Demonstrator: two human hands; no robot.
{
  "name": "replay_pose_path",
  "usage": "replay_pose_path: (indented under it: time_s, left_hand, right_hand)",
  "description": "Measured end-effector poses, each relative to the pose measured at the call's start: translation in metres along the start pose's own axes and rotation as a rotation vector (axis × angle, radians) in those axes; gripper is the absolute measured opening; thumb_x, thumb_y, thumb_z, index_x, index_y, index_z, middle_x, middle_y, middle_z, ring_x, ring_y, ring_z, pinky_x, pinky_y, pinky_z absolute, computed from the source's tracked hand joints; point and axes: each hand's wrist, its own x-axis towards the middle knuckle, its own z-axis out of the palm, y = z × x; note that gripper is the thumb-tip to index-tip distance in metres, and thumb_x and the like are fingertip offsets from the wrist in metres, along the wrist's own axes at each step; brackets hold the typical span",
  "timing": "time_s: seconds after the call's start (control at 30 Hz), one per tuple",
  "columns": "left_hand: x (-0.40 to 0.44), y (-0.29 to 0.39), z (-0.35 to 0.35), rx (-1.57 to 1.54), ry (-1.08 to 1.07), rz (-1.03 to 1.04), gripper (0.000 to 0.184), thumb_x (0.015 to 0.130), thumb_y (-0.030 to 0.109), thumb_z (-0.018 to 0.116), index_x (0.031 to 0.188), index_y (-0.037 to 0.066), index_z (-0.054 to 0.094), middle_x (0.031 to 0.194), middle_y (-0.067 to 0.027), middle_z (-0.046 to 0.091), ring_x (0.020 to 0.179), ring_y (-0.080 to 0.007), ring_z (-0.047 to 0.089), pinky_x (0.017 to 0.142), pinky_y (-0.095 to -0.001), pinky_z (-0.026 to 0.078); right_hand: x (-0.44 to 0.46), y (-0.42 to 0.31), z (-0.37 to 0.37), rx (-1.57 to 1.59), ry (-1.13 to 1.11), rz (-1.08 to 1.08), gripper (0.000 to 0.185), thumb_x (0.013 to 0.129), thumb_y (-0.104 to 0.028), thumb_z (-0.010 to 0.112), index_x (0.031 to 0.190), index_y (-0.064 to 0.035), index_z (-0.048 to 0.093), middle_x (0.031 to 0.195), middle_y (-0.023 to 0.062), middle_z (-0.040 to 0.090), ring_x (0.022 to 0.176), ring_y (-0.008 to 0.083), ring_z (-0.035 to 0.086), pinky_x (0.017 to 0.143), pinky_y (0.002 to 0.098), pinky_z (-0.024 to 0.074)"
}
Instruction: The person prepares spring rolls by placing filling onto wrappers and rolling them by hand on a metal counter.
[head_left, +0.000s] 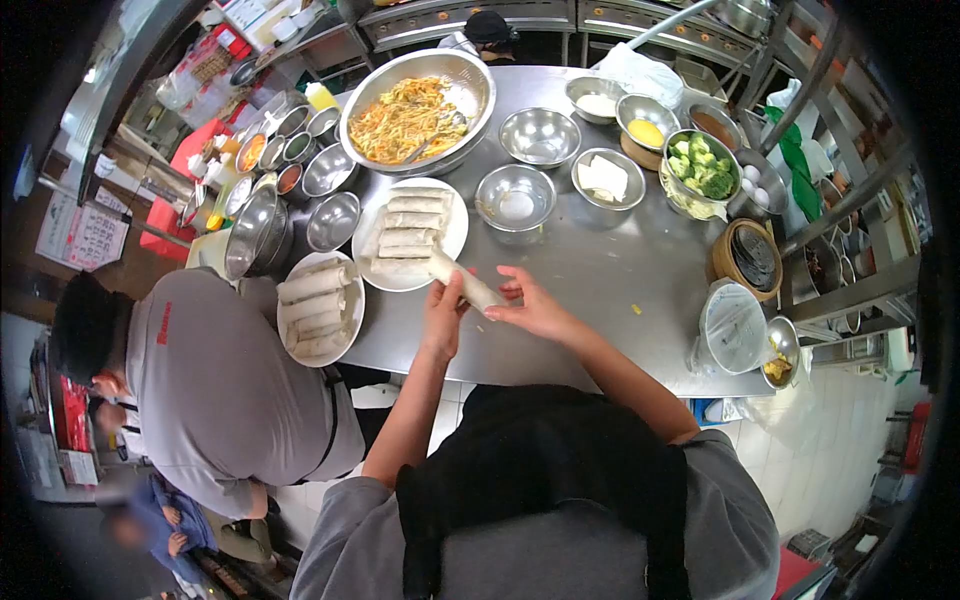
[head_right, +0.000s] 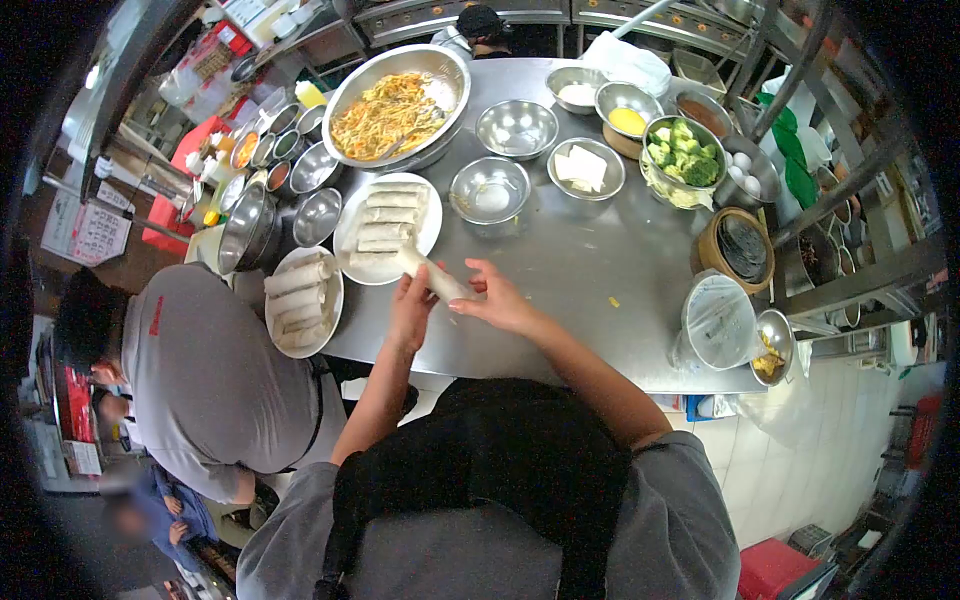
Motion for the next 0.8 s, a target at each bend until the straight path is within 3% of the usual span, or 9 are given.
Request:
replay_pose_path:
  time_s: [0.17, 0.3, 0.33, 0.47, 0.57, 0.73, 0.8]
  left_hand:
    - [0.002, 0.020, -0.043, -0.075, 0.270, 0.092, 0.041, 0.100, 0.030, 0.062, 0.132, 0.008, 0.049, 0.124, -0.0070, 0.066, 0.110, -0.0183, 0.060, 0.094, -0.0357, 0.047]
    - [0.022, 0.030, -0.064, -0.195, 0.499, 0.101, 0.044, 0.096, 0.031, 0.068, 0.129, 0.007, 0.051, 0.112, -0.0049, 0.066, 0.100, -0.0185, 0.062, 0.088, -0.0364, 0.051]
    - [0.029, 0.029, -0.073, -0.206, 0.489, 0.127, 0.043, 0.092, 0.032, 0.074, 0.119, 0.008, 0.050, 0.111, -0.0060, 0.062, 0.096, -0.0199, 0.064, 0.080, -0.0343, 0.054]
    - [0.061, 0.027, -0.106, -0.221, 0.461, 0.169, 0.040, 0.091, 0.033, 0.075, 0.114, 0.008, 0.054, 0.110, -0.0065, 0.063, 0.091, -0.0175, 0.064, 0.077, -0.0324, 0.057]
    - [0.061, 0.039, -0.108, -0.232, 0.531, 0.196, 0.039, 0.091, 0.034, 0.075, 0.113, 0.008, 0.056, 0.106, -0.0058, 0.065, 0.090, -0.0160, 0.064, 0.074, -0.0313, 0.057]
    - [0.012, 0.063, -0.132, -0.132, 0.696, 0.275, 0.035, 0.090, 0.038, 0.075, 0.101, 0.010, 0.059, 0.089, -0.0006, 0.064, 0.073, -0.0119, 0.060, 0.066, -0.0281, 0.052]
    - [-0.008, 0.068, -0.158, -0.071, 0.825, 0.353, 0.040, 0.090, 0.040, 0.075, 0.102, 0.006, 0.058, 0.088, -0.0038, 0.064, 0.072, -0.0122, 0.059, 0.065, -0.0280, 0.051]
  right_hand:
    - [-0.017, 0.013, -0.030, -0.059, 0.045, 0.026, 0.068, 0.082, -0.033, 0.082, 0.138, -0.0067, 0.053, 0.122, 0.0168, 0.062, 0.111, 0.0235, 0.057, 0.094, 0.0365, 0.0498]
    - [-0.033, 0.042, -0.056, -0.032, 0.067, 0.106, 0.060, 0.084, -0.029, 0.080, 0.133, -0.0050, 0.057, 0.119, 0.0125, 0.063, 0.107, 0.0201, 0.057, 0.094, 0.0353, 0.0486]
    - [-0.038, 0.042, -0.059, -0.019, 0.088, 0.132, 0.059, 0.084, -0.028, 0.079, 0.133, -0.0051, 0.057, 0.117, 0.0114, 0.063, 0.106, 0.0193, 0.058, 0.094, 0.0349, 0.0486]
    - [-0.053, 0.044, -0.069, -0.017, 0.126, 0.192, 0.053, 0.086, -0.026, 0.077, 0.131, -0.0055, 0.059, 0.113, 0.0086, 0.062, 0.102, 0.0172, 0.058, 0.092, 0.0328, 0.0488]
    - [-0.057, 0.052, -0.070, 0.026, 0.145, 0.180, 0.048, 0.087, -0.025, 0.076, 0.128, -0.0058, 0.062, 0.109, 0.0066, 0.063, 0.099, 0.0151, 0.058, 0.090, 0.0311, 0.0492]
    - [-0.065, 0.049, -0.074, 0.035, 0.143, 0.154, 0.039, 0.089, -0.020, 0.074, 0.124, -0.0056, 0.064, 0.102, 0.0031, 0.064, 0.091, 0.0124, 0.059, 0.086, 0.0283, 0.0497]
    - [-0.065, 0.054, -0.077, 0.039, 0.140, 0.154, 0.036, 0.090, -0.017, 0.072, 0.123, -0.0054, 0.065, 0.099, 0.0020, 0.064, 0.089, 0.0116, 0.059, 0.084, 0.0277, 0.0498]
